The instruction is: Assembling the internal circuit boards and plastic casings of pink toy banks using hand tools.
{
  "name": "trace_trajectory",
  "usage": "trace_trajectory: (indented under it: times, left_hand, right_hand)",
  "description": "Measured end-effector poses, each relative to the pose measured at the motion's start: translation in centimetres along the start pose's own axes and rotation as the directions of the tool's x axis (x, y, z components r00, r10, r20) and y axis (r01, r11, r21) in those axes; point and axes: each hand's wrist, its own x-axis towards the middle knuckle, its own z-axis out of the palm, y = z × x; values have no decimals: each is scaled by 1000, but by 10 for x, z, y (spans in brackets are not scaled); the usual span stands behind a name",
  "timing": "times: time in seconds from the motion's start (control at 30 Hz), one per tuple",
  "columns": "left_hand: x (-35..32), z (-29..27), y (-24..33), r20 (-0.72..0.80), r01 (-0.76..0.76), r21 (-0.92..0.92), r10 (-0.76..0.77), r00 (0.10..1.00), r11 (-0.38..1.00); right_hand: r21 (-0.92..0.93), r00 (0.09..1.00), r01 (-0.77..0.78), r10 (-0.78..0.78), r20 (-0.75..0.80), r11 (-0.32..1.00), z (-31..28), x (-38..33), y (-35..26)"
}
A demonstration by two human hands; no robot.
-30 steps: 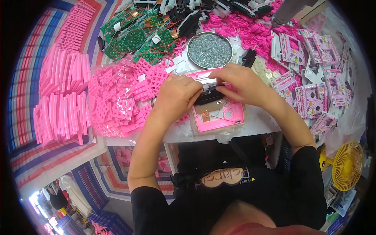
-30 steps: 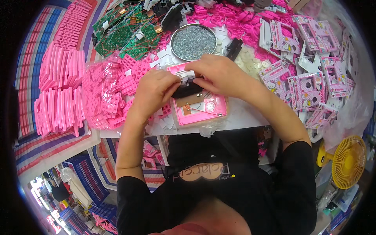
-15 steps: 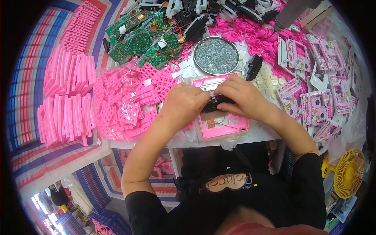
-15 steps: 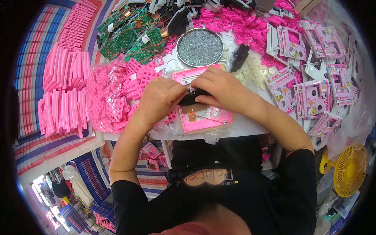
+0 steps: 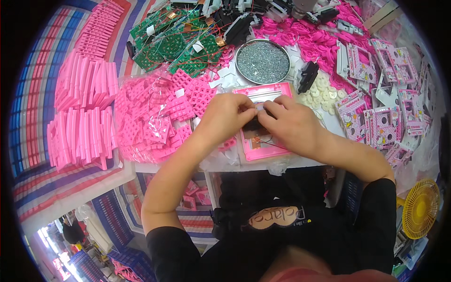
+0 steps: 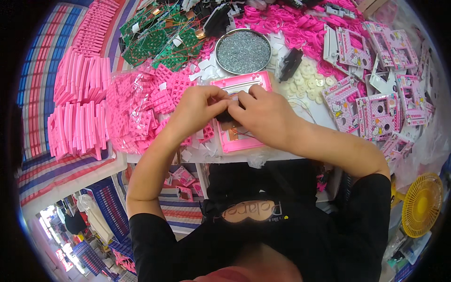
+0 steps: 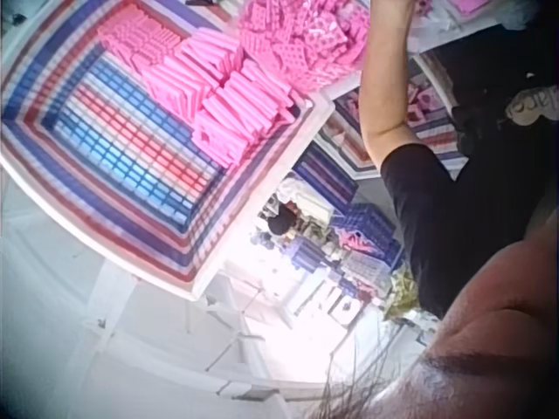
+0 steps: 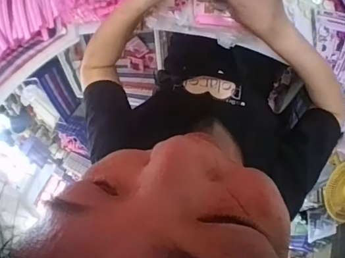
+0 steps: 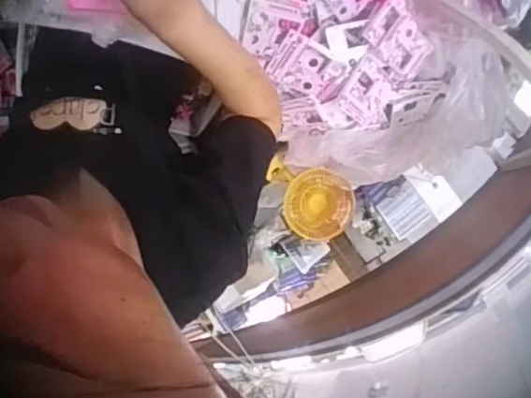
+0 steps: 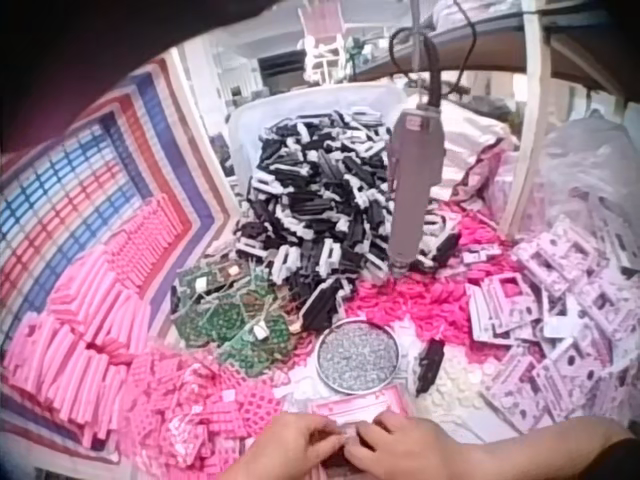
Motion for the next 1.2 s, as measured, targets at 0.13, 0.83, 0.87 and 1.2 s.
trace_trajectory:
  times: [0.13,0.83,0.87,1.2]
  left_hand:
    - [22,-8,-16,249,217,-224,-159,955,950]
    - [37,-22,14,362,102,73,-121,924,992]
    - [36,-22,11,386,134,30,-135,912,991]
    - [36,-24,9,445,214,-43,-173,879,976]
  right_hand:
    - [22,1000,-6,6,19,1000,-9,5,-5]
    - [-15,984,-7,9,177,1000,-6,3,6]
    - [130,988,4,-23,149,992,-7,5,14]
    - [212,994,-4,-20,108,977,-6,7,22]
